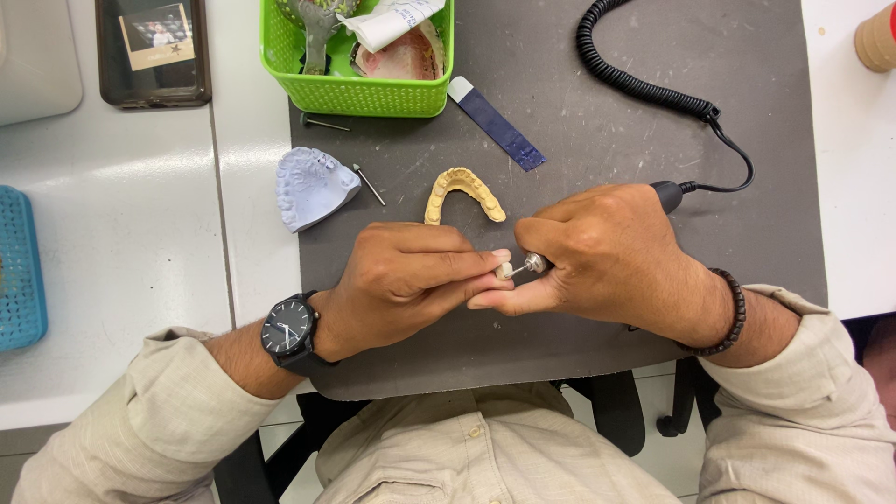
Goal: The person holds a small dental prosthetic tooth in one hand and grinds its surface with a rotary grinding tool, repositioning it repeatedly. They then set the tool down, pick up a yellow denture arch, and press the ground tooth into place on the arch, checking the fit.
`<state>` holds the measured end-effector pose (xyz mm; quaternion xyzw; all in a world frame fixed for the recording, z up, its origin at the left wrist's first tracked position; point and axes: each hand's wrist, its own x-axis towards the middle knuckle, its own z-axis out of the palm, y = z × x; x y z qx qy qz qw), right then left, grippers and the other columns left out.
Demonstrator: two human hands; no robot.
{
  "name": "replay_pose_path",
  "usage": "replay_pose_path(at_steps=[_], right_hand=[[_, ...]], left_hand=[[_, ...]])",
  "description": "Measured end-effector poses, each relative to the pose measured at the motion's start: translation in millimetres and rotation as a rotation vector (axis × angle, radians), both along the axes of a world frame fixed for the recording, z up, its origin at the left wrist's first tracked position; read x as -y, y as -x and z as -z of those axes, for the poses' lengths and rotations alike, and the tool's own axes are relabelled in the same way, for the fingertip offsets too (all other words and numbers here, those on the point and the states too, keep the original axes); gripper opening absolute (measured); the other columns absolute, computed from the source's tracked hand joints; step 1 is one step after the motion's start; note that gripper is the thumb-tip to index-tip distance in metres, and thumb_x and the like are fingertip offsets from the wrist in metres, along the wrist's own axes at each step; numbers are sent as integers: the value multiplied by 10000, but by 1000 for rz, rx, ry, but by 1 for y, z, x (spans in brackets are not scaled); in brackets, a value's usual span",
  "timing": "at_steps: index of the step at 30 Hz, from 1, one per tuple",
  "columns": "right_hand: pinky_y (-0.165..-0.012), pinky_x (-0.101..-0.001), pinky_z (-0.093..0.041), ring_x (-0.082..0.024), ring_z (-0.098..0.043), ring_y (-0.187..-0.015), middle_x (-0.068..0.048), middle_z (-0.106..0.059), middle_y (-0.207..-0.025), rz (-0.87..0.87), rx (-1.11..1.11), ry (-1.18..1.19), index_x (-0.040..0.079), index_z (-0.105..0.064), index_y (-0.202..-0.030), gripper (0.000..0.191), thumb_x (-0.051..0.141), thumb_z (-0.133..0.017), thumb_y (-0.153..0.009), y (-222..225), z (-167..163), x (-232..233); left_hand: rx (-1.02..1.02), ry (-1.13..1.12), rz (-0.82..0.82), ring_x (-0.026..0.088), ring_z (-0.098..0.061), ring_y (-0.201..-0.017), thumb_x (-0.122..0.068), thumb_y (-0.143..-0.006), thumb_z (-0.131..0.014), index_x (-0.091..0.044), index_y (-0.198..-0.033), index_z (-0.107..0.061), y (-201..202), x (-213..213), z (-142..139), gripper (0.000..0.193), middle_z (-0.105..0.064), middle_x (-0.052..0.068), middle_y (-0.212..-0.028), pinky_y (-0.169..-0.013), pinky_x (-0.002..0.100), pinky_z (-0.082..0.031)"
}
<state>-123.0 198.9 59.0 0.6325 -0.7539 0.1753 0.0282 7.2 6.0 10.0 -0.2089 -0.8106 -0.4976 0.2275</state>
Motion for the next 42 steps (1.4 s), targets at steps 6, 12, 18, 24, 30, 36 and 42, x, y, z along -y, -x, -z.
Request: replay_pose_path(at_steps=[6,12,18,24,30,36,42], right_hand=[[-368,-346,-367,-192,-465,-363,-14,-458,-435,-6,8,-3,105,-499,-509,693,650,-870,-723,0,0,0],[-347,-341,-364,-188,-473,-350,-19,-473,-434,6,40,15,91,-521,-529,667,629,-879,-695,0,0,1],[-358,-349,-368,-194,-485,-362,-20,-487,-442,-6,52,-3,96,-522,-523,655,618,-867,-719,-1,-1,1],[-356,-351,-368,-199,-484,-362,-24,-484,-439,-4,41,-3,96,-520,-517,659,624,-858,-721,0,-1,2],[-351,-344,-364,-189,-481,-354,-13,-490,-437,-6,44,-31,101,-525,-514,660,631,-852,-732,0,0,1],[-350,-344,-358,-194,-476,-356,-15,-487,-436,5,31,-21,101,-532,-512,660,638,-856,-720,0,2,1],[-374,-341,-375,-190,-483,-376,-16,-486,-457,1,25,-5,102,-524,-527,671,642,-869,-725,0,2,1]], left_hand=[[-2,-5,-11,187,-713,-736,-75,-888,-831,-40,-1103,-754,-1,0,-1,232,-723,59,-878,-641,302,-562],[-2,-31,0,167,-734,-759,-99,-900,-840,-42,-1108,-749,-1,-1,-2,234,-734,48,-880,-664,284,-580],[-10,-30,-8,173,-726,-742,-98,-896,-844,-41,-1100,-751,-2,-1,-3,232,-729,53,-868,-645,290,-570],[-8,-23,-23,174,-713,-723,-101,-881,-852,-42,-1080,-754,-1,-2,-1,230,-721,52,-854,-630,296,-558],[11,-6,-36,167,-692,-684,-77,-887,-842,-54,-1021,-770,-1,-1,-1,155,-715,41,-823,-592,297,-537],[9,-8,-45,171,-678,-672,-77,-887,-840,-57,-996,-768,-1,-1,-1,132,-702,40,-809,-584,303,-526],[15,-8,-41,166,-682,-674,-76,-891,-840,-56,-997,-770,-1,-1,-2,129,-707,39,-812,-589,298,-533]])
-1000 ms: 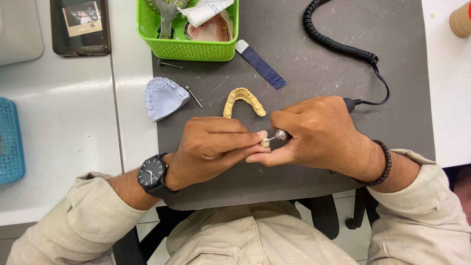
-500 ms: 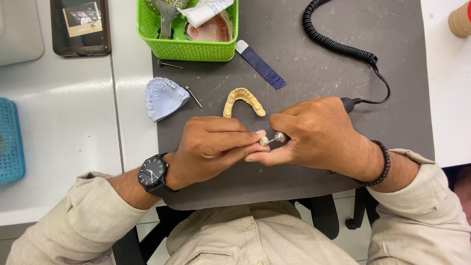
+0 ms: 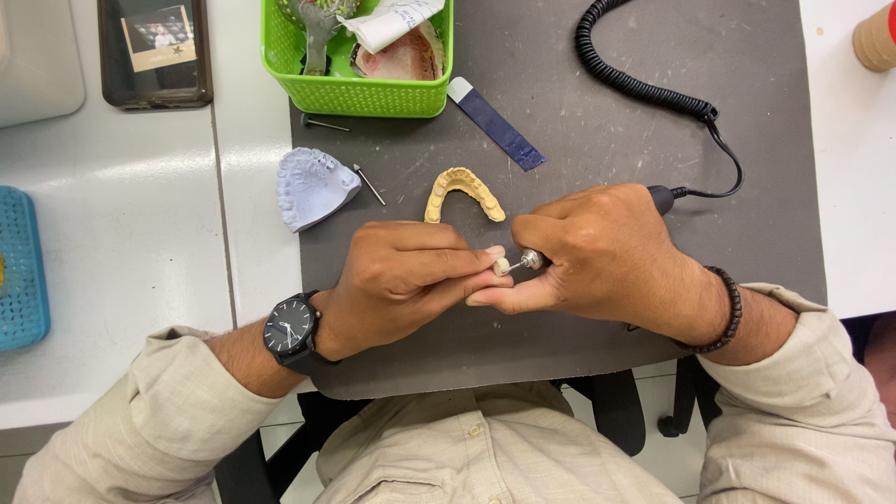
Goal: The person holds a small dental prosthetic tooth in one hand and grinds its surface with a rotary grinding tool, repositioning it repeatedly. They then set the tool down, pick up a yellow denture arch, and press the ground tooth into place on the arch, checking the fit.
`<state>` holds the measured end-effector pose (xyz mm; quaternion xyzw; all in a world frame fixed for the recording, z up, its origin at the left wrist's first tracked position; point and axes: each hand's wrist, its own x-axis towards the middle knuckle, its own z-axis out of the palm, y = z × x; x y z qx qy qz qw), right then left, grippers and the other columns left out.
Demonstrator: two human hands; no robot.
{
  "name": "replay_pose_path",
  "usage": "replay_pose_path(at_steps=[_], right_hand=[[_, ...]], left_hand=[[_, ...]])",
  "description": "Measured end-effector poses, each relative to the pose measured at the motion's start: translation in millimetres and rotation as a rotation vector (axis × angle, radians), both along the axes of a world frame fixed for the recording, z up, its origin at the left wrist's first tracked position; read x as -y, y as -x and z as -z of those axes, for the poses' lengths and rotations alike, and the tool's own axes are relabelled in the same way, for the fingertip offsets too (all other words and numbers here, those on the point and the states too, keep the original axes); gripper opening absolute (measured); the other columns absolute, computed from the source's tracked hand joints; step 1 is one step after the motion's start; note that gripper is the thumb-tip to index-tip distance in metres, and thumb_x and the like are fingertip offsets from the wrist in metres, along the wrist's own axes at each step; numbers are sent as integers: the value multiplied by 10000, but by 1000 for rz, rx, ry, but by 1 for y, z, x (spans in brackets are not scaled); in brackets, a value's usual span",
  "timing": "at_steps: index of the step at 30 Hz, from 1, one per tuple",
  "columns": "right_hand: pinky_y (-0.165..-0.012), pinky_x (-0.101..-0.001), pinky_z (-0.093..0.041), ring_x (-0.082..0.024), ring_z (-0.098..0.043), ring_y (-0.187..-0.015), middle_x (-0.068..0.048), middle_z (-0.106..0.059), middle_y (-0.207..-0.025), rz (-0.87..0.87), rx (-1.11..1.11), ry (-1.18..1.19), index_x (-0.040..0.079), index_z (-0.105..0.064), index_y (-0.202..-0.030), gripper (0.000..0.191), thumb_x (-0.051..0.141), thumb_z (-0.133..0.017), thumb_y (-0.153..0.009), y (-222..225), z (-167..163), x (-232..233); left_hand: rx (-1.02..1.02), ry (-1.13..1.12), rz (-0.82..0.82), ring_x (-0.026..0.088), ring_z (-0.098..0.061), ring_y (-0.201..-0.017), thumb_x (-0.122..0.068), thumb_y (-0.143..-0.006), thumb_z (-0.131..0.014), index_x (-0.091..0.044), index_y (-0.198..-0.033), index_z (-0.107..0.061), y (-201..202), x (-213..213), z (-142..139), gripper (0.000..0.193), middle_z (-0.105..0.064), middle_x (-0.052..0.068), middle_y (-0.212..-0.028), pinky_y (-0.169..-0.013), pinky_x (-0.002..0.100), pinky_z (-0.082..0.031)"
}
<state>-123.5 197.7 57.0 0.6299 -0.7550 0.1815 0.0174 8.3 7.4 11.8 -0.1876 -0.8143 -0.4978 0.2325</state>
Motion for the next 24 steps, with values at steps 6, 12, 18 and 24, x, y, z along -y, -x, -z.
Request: replay_pose_path(at_steps=[6,12,18,24], right_hand=[[-376,-345,-373,-194,-481,-381,-25,-477,-461,24,30,40,88,-523,-540,678,644,-881,-688,1,0,-1],[-353,-345,-365,-191,-473,-355,-21,-479,-438,13,27,3,91,-535,-523,668,645,-873,-686,0,1,0],[-363,-348,-365,-197,-485,-376,-20,-491,-450,-10,15,18,100,-537,-526,649,631,-855,-722,0,0,0],[-336,-344,-361,-184,-486,-346,-17,-493,-427,6,25,-31,94,-523,-496,682,647,-857,-713,0,-1,1]], left_hand=[[-18,-9,7,170,-702,-712,-82,-887,-841,-50,-1033,-763,0,0,-1,169,-717,41,-838,-624,296,-555],[-17,-14,19,167,-712,-723,-81,-894,-835,-50,-1054,-758,0,1,0,180,-721,43,-851,-632,294,-564],[-12,-12,7,170,-684,-682,-67,-897,-832,-48,-1030,-765,0,0,0,150,-702,43,-810,-600,305,-536],[-6,-15,9,170,-687,-688,-68,-896,-833,-46,-1024,-764,0,0,0,147,-703,43,-816,-605,301,-542]])
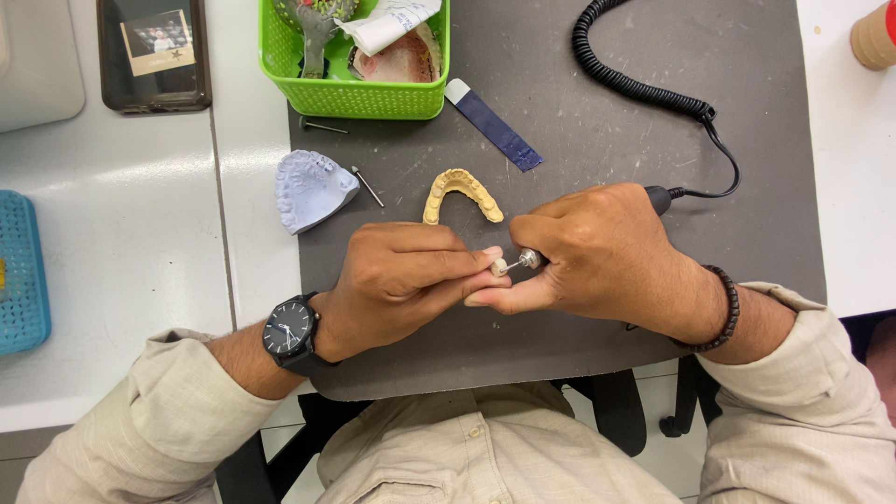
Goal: The person holds a small dental prosthetic tooth in one hand and grinds its surface with a rotary grinding tool, repositioning it repeatedly. They then set the tool down, pick up a yellow denture arch, and press the ground tooth into place on the arch, checking the fit.
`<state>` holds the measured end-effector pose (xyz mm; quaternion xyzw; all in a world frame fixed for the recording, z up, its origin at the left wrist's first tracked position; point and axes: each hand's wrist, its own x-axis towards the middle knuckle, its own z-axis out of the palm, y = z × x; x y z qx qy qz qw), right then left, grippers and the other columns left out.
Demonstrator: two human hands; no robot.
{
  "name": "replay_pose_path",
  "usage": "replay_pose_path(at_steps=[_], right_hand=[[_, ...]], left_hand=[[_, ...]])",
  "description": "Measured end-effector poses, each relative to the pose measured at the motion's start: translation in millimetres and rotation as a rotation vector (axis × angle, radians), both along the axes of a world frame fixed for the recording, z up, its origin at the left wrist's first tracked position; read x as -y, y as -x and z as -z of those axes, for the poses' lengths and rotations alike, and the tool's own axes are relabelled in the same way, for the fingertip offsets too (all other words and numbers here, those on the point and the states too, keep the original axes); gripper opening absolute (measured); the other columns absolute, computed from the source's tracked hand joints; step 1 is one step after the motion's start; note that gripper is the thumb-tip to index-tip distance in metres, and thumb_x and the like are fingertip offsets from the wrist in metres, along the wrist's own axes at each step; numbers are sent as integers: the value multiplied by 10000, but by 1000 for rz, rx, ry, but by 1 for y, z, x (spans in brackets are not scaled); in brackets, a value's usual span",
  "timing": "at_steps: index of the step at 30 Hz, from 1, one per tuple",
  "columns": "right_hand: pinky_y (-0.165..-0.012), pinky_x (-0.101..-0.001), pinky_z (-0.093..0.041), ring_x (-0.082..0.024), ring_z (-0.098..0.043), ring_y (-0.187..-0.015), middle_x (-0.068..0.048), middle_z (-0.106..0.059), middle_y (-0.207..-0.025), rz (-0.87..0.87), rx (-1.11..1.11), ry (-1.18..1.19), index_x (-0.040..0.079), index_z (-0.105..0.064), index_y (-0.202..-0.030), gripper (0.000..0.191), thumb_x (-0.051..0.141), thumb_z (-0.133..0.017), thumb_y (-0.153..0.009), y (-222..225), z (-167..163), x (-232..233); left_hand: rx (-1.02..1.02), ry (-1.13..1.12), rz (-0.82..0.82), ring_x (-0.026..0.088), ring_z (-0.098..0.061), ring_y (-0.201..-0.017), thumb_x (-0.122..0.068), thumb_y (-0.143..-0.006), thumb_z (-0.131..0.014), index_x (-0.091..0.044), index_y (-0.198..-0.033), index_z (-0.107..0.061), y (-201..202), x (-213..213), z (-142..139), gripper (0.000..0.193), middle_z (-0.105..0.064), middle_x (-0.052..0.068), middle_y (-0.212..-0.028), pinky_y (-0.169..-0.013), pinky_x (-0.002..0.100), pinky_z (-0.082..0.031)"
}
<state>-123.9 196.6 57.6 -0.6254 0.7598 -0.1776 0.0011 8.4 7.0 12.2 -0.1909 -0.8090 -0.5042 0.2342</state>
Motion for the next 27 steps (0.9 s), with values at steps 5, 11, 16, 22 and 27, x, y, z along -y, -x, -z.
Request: replay_pose_path(at_steps=[5,11,16,22,27], right_hand=[[-350,-341,-369,-188,-479,-349,-21,-483,-429,11,-15,41,89,-523,-505,679,649,-854,-702,0,0,0],[-353,-341,-375,-182,-491,-353,-13,-495,-432,-11,-13,18,106,-528,-511,668,645,-869,-708,1,2,0],[-435,-340,-412,-201,-528,-435,-28,-537,-516,-74,64,187,87,-573,-621,523,468,-912,-737,6,1,-4],[-505,-299,-465,-165,-604,-508,-37,-644,-619,-138,190,278,74,-678,-783,202,195,-839,-791,16,-5,-8],[-519,-296,-489,-156,-631,-517,-55,-676,-647,-183,266,280,32,-742,-931,146,117,-821,-843,10,-1,-4]], left_hand=[[-8,3,6,169,-694,-701,-72,-892,-835,-45,-1027,-759,1,0,1,158,-709,43,-831,-613,299,-548],[-4,15,-8,170,-674,-670,-72,-885,-844,-49,-1015,-765,1,0,1,154,-698,42,-802,-590,303,-529],[12,-16,-48,152,-675,-678,-70,-900,-836,-48,-1086,-763,0,-2,1,201,-698,49,-820,-594,284,-532],[74,-81,-66,122,-685,-703,-47,-918,-812,-43,-1170,-753,2,3,3,259,-731,53,-871,-605,259,-543],[3,-69,-58,132,-707,-778,-56,-942,-811,-50,-1211,-729,3,5,5,281,-735,60,-941,-665,266,-581]])
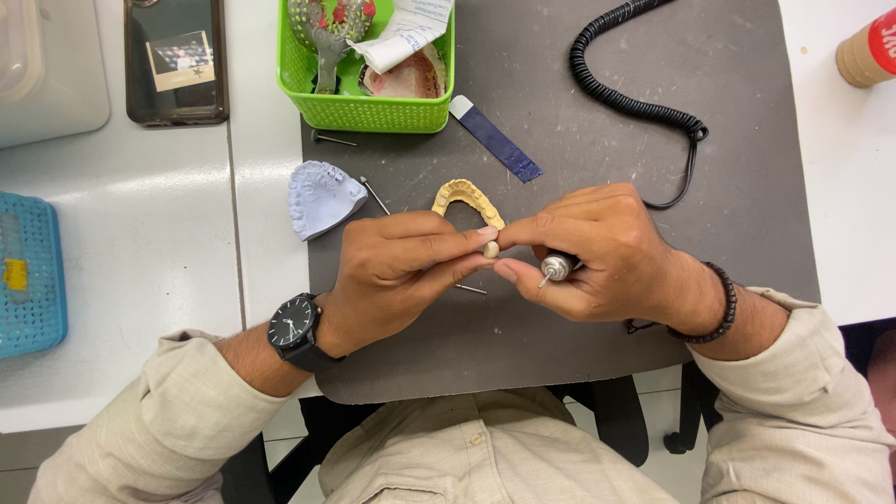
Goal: The person holds a small dental prosthetic tooth in one hand and grinds its surface with a rotary grinding tool, repositioning it repeatedly. They then set the tool down, pick up a yellow denture arch, and press the ground tooth into place on the arch, checking the fit.
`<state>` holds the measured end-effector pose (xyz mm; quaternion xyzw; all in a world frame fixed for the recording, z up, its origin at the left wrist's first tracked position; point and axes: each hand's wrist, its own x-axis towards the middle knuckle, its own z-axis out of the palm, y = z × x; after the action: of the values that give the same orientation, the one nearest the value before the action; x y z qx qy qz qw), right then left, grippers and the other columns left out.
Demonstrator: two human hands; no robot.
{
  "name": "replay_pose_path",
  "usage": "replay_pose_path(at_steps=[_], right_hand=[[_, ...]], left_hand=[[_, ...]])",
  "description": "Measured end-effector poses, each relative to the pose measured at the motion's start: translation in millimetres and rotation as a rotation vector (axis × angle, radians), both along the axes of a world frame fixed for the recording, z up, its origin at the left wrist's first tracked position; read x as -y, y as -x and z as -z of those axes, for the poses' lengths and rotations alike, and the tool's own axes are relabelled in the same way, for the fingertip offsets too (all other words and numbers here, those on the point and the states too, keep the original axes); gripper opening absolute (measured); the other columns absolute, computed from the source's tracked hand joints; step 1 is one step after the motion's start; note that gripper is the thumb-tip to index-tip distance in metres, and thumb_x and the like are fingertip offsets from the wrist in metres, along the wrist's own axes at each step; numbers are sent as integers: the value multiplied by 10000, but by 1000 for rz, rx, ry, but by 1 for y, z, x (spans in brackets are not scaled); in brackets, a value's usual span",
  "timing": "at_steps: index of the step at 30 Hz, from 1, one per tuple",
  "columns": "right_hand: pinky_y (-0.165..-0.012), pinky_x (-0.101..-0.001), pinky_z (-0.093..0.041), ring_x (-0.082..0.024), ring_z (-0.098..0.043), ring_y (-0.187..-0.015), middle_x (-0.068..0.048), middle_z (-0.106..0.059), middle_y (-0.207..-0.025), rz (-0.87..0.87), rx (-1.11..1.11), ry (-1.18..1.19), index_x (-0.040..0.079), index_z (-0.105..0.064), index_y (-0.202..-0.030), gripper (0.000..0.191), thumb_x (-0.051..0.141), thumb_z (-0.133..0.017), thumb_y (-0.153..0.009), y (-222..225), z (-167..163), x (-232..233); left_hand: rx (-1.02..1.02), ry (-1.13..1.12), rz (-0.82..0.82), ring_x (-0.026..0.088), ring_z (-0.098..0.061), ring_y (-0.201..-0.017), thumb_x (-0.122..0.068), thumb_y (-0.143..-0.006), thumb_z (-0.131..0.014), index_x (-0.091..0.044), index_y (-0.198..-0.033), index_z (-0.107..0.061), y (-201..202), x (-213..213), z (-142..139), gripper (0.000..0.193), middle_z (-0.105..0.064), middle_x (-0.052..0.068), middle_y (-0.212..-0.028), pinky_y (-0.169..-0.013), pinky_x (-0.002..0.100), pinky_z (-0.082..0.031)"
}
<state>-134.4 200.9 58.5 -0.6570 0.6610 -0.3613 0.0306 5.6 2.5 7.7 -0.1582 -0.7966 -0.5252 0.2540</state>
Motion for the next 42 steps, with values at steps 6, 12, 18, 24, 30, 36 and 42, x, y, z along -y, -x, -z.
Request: replay_pose_path(at_steps=[6,12,18,24,30,36,42], right_hand=[[-580,-280,-535,-152,-692,-609,-69,-712,-732,-26,25,30,46,-722,-969,78,87,-770,-922,-1,3,0],[-539,-288,-510,-162,-672,-564,-58,-700,-683,2,-3,-43,57,-738,-932,73,107,-787,-910,-2,3,1],[-503,-322,-450,-203,-578,-512,-29,-618,-620,93,-145,-75,80,-634,-755,454,442,-907,-738,-2,0,2],[-419,-346,-396,-209,-507,-421,-36,-499,-496,189,-310,-129,73,-590,-609,652,646,-889,-694,-3,6,7],[-404,-351,-377,-212,-480,-401,-32,-462,-463,192,-345,-165,88,-524,-544,694,679,-845,-717,-4,7,8],[-371,-346,-360,-190,-462,-363,-18,-451,-430,186,-333,-206,104,-524,-510,694,686,-819,-748,-6,7,7],[-358,-336,-351,-173,-453,-350,-10,-451,-419,198,-349,-209,101,-520,-507,709,701,-806,-751,-7,7,6]], left_hand=[[-103,164,-48,187,-709,-762,-60,-929,-829,-36,-1181,-732,0,2,-3,272,-711,67,-909,-637,314,-552],[-156,277,-90,212,-706,-751,-84,-912,-853,-18,-1138,-739,1,1,-2,262,-702,73,-904,-621,336,-542],[-99,224,-69,242,-749,-867,-74,-904,-832,-21,-1115,-738,-1,-2,2,237,-732,101,-994,-734,332,-614],[-83,226,16,263,-765,-996,-58,-881,-816,-15,-1119,-735,-1,-2,4,255,-744,106,-1032,-851,343,-635],[-37,204,21,247,-769,-969,-57,-875,-817,-23,-1112,-743,-2,-3,6,250,-742,92,-1004,-827,330,-638],[-48,202,13,250,-765,-963,-52,-874,-813,-26,-1108,-742,-2,-3,6,246,-741,103,-1026,-832,328,-638],[-24,196,24,243,-761,-903,-39,-870,-807,-28,-1103,-745,-2,-4,6,241,-745,95,-1017,-791,319,-633]])
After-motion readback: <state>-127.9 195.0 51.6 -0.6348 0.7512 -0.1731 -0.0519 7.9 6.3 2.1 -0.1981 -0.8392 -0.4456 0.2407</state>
